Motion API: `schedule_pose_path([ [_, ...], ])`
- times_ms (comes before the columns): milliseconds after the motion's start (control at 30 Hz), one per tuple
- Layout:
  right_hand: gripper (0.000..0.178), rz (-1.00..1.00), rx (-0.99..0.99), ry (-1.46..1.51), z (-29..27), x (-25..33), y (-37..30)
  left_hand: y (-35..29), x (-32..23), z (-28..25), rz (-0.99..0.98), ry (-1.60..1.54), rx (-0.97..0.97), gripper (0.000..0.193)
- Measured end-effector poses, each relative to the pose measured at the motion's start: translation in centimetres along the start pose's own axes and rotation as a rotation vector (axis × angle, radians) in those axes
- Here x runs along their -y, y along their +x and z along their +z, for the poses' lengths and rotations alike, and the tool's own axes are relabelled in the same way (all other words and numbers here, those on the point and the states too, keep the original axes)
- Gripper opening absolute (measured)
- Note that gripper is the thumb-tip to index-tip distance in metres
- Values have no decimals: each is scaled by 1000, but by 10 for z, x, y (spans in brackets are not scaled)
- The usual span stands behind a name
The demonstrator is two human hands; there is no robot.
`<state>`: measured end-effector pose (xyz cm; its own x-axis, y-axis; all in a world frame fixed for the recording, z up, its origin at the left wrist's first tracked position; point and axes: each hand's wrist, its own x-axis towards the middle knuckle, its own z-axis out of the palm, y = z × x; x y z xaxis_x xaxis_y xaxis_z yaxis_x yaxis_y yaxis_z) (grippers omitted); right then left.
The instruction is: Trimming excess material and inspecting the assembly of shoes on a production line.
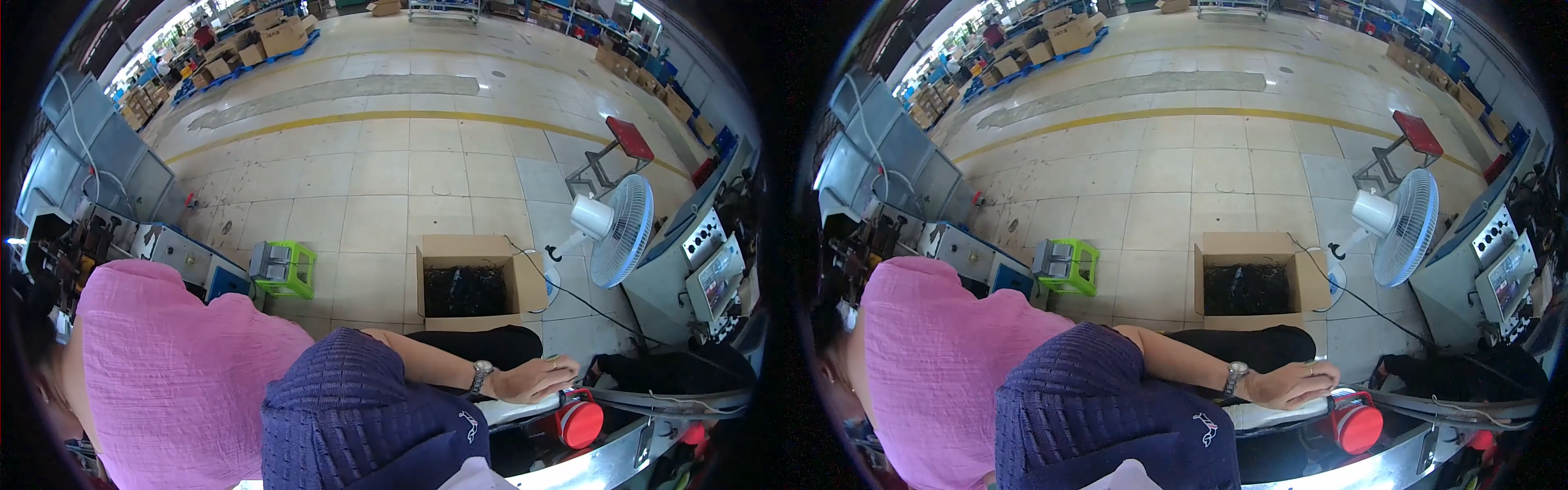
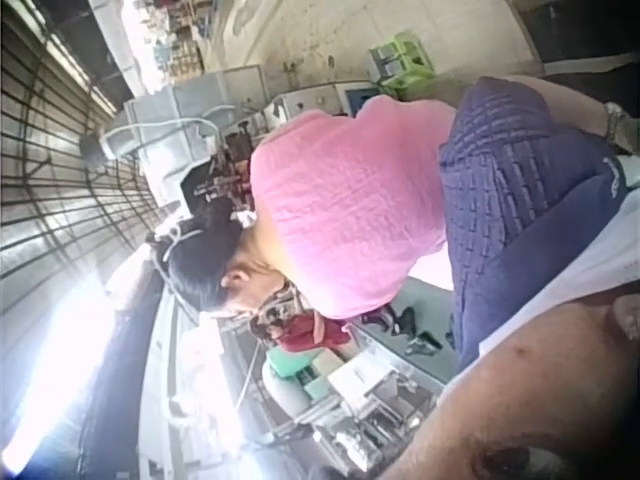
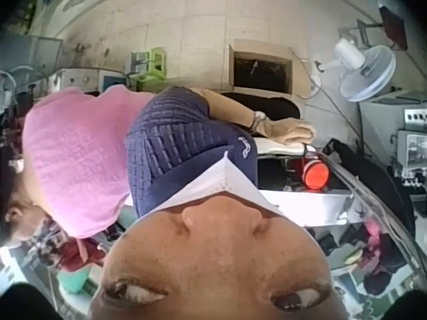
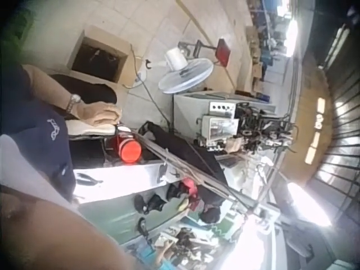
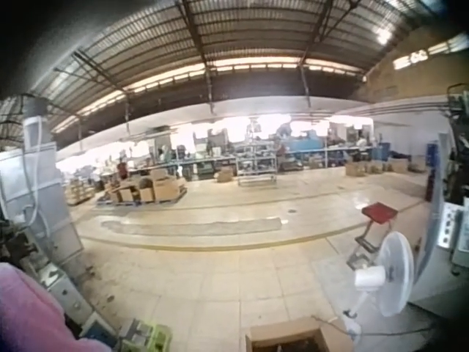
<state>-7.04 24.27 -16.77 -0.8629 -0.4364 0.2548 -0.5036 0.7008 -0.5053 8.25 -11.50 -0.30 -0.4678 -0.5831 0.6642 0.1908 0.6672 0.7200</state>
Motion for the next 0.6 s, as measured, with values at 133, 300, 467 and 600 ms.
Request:
schedule_pose_path([
  [133,55,-31,-26,-30,0,-13,12,40,-10,-37,250,126,-216,17],
  [300,58,92,-119,-209,0,-22,35,53,52,-102,41,666,198,25],
  [467,59,371,183,-217,-14,1,30,-2,60,-57,-87,452,400,58],
  [600,56,682,254,1,-44,18,11,-31,17,12,419,266,861,53],
])
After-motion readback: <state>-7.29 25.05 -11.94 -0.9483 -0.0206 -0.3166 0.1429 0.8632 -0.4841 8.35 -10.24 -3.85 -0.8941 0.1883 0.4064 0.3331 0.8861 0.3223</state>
